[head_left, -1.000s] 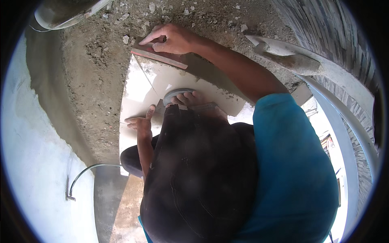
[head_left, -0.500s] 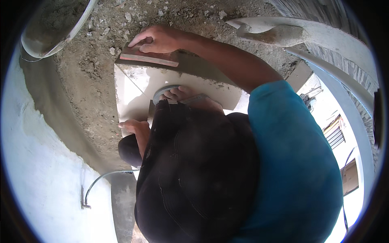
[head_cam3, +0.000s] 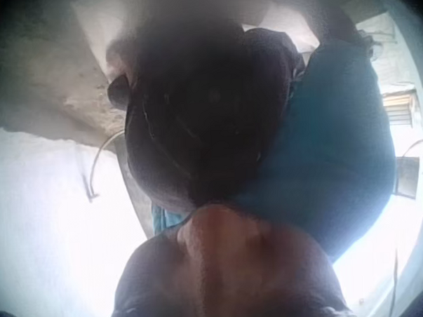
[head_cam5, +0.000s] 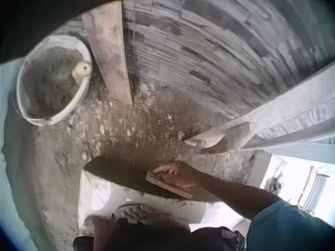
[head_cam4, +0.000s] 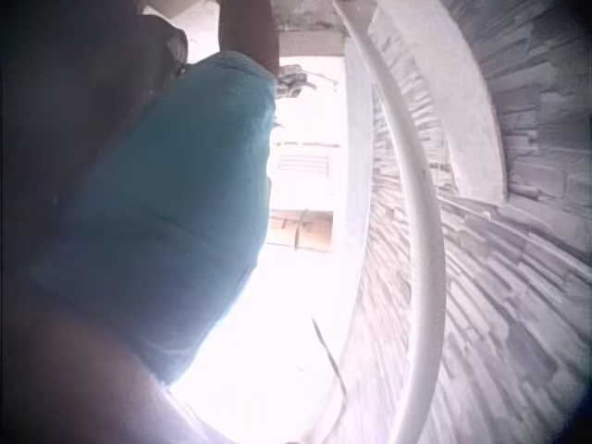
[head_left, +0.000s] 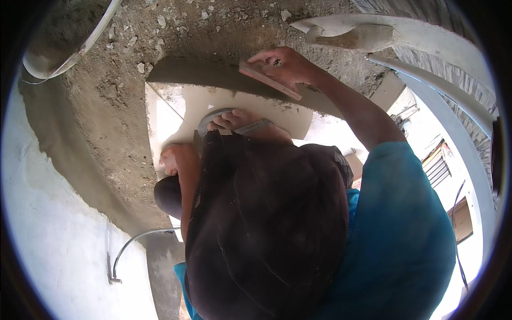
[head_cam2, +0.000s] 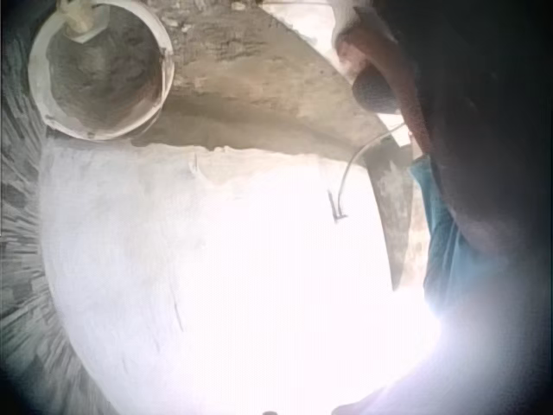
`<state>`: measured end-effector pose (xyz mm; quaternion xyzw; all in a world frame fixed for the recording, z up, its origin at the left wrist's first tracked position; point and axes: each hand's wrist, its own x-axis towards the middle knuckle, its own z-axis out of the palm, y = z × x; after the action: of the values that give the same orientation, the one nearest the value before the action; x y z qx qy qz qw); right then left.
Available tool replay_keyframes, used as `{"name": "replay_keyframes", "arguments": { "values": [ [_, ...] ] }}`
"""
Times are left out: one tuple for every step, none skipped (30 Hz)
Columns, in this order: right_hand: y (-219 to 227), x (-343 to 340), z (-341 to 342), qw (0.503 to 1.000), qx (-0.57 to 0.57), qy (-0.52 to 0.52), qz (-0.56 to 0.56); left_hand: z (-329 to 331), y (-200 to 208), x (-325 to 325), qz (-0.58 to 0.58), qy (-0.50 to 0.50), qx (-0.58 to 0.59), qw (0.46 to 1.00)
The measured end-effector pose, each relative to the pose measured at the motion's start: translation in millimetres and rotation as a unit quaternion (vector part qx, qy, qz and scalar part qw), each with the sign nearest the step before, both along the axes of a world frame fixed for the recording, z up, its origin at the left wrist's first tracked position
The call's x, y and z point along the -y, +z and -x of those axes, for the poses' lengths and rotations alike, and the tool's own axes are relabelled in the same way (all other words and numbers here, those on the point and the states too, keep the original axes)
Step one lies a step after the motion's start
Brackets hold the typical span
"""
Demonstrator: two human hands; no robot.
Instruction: The person smooths wet concrete on stair treads and risers using a wooden float and a trowel. They repeatedly scrape and level the surface, occasionally pausing to reposition or retrieve tools.
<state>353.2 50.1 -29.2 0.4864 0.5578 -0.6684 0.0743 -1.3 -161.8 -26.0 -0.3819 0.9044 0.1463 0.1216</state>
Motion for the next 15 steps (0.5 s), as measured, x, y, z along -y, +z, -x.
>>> {"name": "replay_keyframes", "arguments": {
  "values": [
    [-3, -15, 44, 0.998, -0.050, 0.028, -0.035, -2, 1, 2, 0.012, -0.009, -0.001, 1.000],
    [-8, -27, 88, 0.990, -0.111, 0.026, -0.078, -2, -2, 2, 0.015, -0.009, 0.004, 1.000],
    [-13, -37, 125, 0.987, -0.126, 0.026, -0.101, -2, -3, 3, 0.024, -0.011, 0.006, 1.000],
    [-13, -44, 141, 0.987, -0.127, 0.034, -0.093, -4, -5, 2, 0.030, -0.017, 0.010, 0.999],
    [-15, -49, 153, 0.987, -0.128, 0.043, -0.083, -6, -6, 1, 0.040, -0.022, 0.012, 0.999],
    [-14, -52, 157, 0.988, -0.129, 0.052, -0.074, -8, -7, -2, 0.049, -0.031, 0.017, 0.998],
    [-16, -39, 146, 0.987, -0.127, 0.025, -0.090, -7, -8, -2, 0.064, -0.034, 0.020, 0.997],
    [-15, -25, 126, 0.985, -0.132, 0.004, -0.110, -4, -10, 0, 0.078, -0.035, 0.019, 0.996],
    [-8, -12, 96, 0.990, -0.109, 0.035, -0.084, 0, -8, 5, 0.106, -0.036, 0.021, 0.994],
    [-9, 7, 42, 0.994, -0.060, 0.046, -0.085, -12, -22, 2, 0.131, -0.056, 0.054, 0.988],
    [18, 8, 7, 0.998, 0.004, 0.062, -0.004, -12, -26, 1, 0.169, -0.072, 0.065, 0.981],
    [16, 20, -23, 0.993, 0.068, 0.086, 0.045, -2, -22, 8, 0.223, -0.074, 0.062, 0.970],
    [35, 18, -39, 0.984, 0.118, 0.116, 0.072, -1, -28, 11, 0.274, -0.077, 0.071, 0.956],
    [42, 21, -60, 0.976, 0.155, 0.122, 0.088, -3, -33, 10, 0.307, -0.080, 0.065, 0.946],
    [60, 18, -55, 0.982, 0.153, 0.058, 0.092, -7, -38, 12, 0.327, -0.074, 0.046, 0.941]
  ]
}}
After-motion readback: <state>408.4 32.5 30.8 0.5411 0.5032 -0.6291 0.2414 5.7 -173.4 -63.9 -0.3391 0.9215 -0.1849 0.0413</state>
